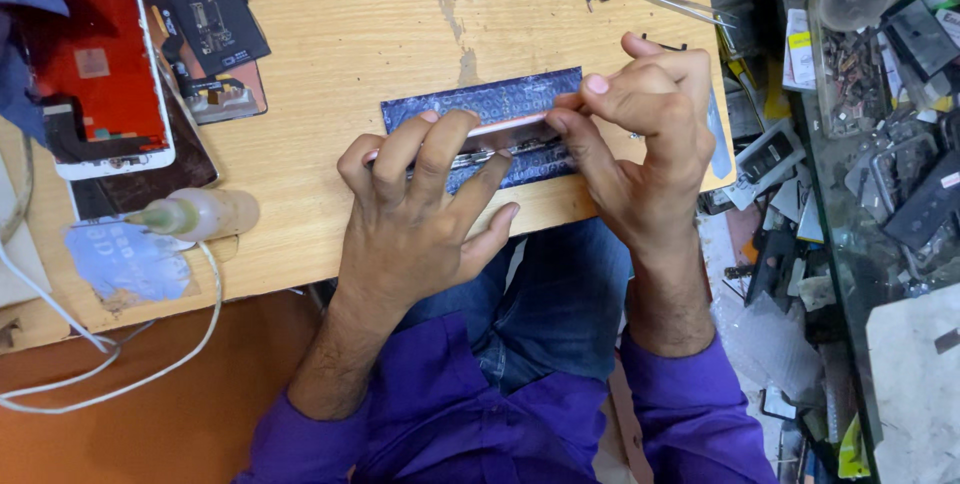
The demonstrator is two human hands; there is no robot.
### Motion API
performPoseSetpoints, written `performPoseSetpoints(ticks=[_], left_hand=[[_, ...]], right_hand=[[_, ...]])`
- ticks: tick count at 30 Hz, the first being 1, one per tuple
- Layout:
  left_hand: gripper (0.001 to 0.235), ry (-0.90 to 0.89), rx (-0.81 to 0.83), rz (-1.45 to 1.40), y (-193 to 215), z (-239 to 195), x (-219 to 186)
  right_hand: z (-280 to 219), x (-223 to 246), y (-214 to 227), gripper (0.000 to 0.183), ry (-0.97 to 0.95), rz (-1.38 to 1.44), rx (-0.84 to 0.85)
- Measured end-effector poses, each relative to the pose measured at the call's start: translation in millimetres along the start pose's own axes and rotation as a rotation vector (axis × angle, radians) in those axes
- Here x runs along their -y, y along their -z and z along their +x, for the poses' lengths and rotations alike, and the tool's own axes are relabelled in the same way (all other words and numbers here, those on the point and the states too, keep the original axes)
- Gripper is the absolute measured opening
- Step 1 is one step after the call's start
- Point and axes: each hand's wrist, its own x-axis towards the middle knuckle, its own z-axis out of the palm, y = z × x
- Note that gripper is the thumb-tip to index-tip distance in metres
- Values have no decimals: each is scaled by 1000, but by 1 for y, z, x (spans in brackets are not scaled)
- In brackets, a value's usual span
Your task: The person uses a screwdriver to remove screws from the back of a disassembled smartphone. They then use tweezers to remove small components from the phone's interior. The person continues to manipulate the phone and its parts throughout the clip.
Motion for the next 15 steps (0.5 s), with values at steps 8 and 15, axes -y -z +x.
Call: performPoseSetpoints(ticks=[8,15], left_hand=[[46,0,-13,8,1,-1,-2],[46,9,-52,-11,-1,-1,-2]], right_hand=[[4,8,-1,45,18,-37,-12],[13,4,21,42,-120,435,-212]])
